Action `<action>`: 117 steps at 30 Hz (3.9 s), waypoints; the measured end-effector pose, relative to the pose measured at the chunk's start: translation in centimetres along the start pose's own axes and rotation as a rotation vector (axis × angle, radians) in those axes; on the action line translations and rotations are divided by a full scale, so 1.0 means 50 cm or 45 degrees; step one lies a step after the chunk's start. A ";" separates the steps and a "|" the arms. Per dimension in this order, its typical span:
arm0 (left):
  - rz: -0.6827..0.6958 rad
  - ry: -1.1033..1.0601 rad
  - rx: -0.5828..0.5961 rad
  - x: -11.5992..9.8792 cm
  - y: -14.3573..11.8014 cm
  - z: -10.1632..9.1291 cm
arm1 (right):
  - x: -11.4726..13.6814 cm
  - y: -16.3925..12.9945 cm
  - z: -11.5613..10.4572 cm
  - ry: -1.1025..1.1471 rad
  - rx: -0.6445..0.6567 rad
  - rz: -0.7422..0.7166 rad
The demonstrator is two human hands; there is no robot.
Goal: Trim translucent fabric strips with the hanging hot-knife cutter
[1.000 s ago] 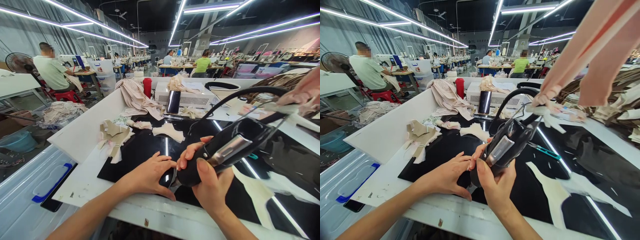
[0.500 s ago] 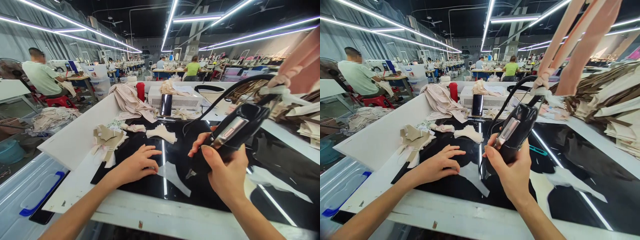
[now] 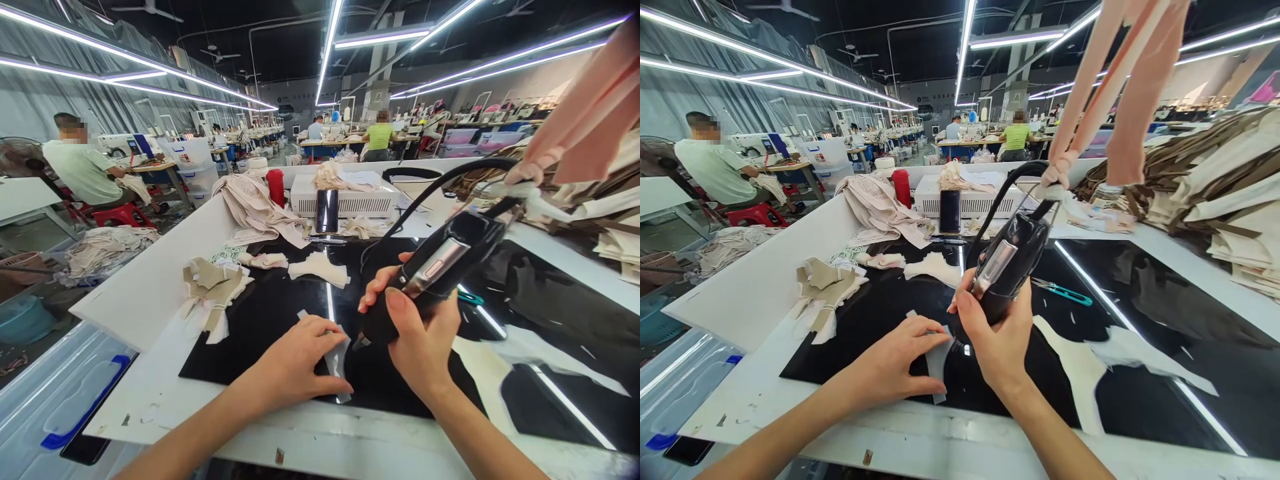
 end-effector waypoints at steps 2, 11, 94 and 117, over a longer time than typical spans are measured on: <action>-0.013 -0.019 0.022 0.004 0.000 0.006 | -0.006 0.001 0.005 0.009 0.012 -0.007; 0.011 -0.086 0.048 0.007 -0.008 0.003 | -0.023 -0.003 0.009 0.002 0.023 0.027; 0.232 -0.094 -0.025 0.001 -0.002 0.014 | 0.013 -0.043 -0.015 -0.065 -0.017 0.056; 0.122 -0.160 0.057 -0.005 -0.003 0.011 | 0.013 -0.044 -0.007 -0.061 -0.042 0.082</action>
Point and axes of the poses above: each hand's wrist, its own y-axis towards the middle knuckle, its own z-axis out of the palm, x = y × z, the point moved 4 cm from there along y, towards the middle knuckle, and after that the axes turned 14 degrees about z, right-handed, at the moved point
